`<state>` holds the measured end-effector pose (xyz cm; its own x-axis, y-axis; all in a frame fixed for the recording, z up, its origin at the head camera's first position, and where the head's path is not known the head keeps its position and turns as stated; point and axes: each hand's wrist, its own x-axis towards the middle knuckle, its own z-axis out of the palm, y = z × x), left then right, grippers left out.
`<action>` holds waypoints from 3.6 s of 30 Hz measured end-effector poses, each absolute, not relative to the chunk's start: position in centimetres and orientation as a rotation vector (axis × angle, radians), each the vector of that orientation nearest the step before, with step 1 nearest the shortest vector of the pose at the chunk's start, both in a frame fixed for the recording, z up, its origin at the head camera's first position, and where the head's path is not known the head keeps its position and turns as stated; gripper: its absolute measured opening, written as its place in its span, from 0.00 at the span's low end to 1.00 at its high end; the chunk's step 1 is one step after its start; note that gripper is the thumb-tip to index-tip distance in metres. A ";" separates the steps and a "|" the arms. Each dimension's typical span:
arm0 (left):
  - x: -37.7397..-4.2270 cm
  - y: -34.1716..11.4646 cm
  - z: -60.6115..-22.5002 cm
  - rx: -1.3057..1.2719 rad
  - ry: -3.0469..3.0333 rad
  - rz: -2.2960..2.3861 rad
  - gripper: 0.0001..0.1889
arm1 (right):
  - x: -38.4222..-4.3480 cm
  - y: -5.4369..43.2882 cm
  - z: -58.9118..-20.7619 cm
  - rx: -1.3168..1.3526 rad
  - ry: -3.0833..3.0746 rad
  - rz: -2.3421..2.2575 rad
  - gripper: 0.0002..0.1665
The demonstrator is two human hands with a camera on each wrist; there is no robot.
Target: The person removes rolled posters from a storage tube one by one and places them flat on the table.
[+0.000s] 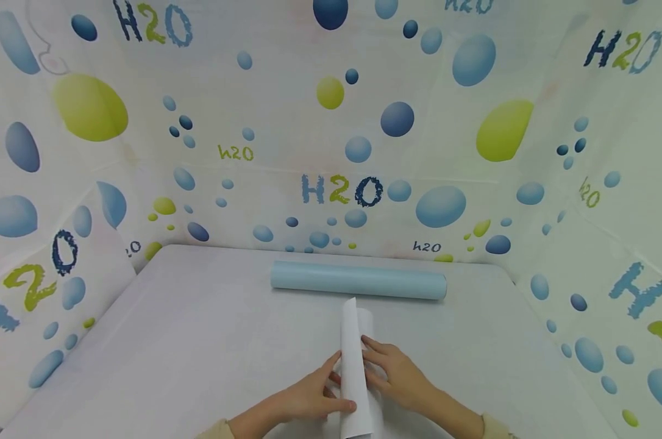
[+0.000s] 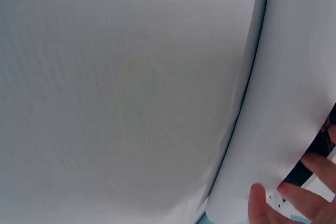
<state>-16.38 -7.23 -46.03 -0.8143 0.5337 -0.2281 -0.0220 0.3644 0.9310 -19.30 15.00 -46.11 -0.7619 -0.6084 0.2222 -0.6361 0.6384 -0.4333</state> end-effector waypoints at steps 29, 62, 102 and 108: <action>-20.2 -9.8 -44.0 0.711 2.855 0.287 0.44 | -23.2 11.1 -45.9 0.901 -2.960 0.222 0.38; -19.4 -12.0 -44.3 0.593 2.677 -0.064 0.63 | -21.6 10.5 -44.5 1.070 -2.989 -0.498 0.52; -19.9 -17.0 -44.1 0.524 2.673 0.084 0.62 | -21.7 22.5 -45.9 1.043 -3.268 0.059 0.77; -19.8 -17.2 -44.1 0.516 2.686 0.061 0.63 | -21.7 22.5 -45.8 1.036 -3.314 0.129 0.77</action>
<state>-19.79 -17.20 -44.10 -0.8507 0.3638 -0.3793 0.3464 0.9309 0.1160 -21.73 22.54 -45.76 -0.7721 -0.5652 -0.2905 -0.5409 0.8245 -0.1663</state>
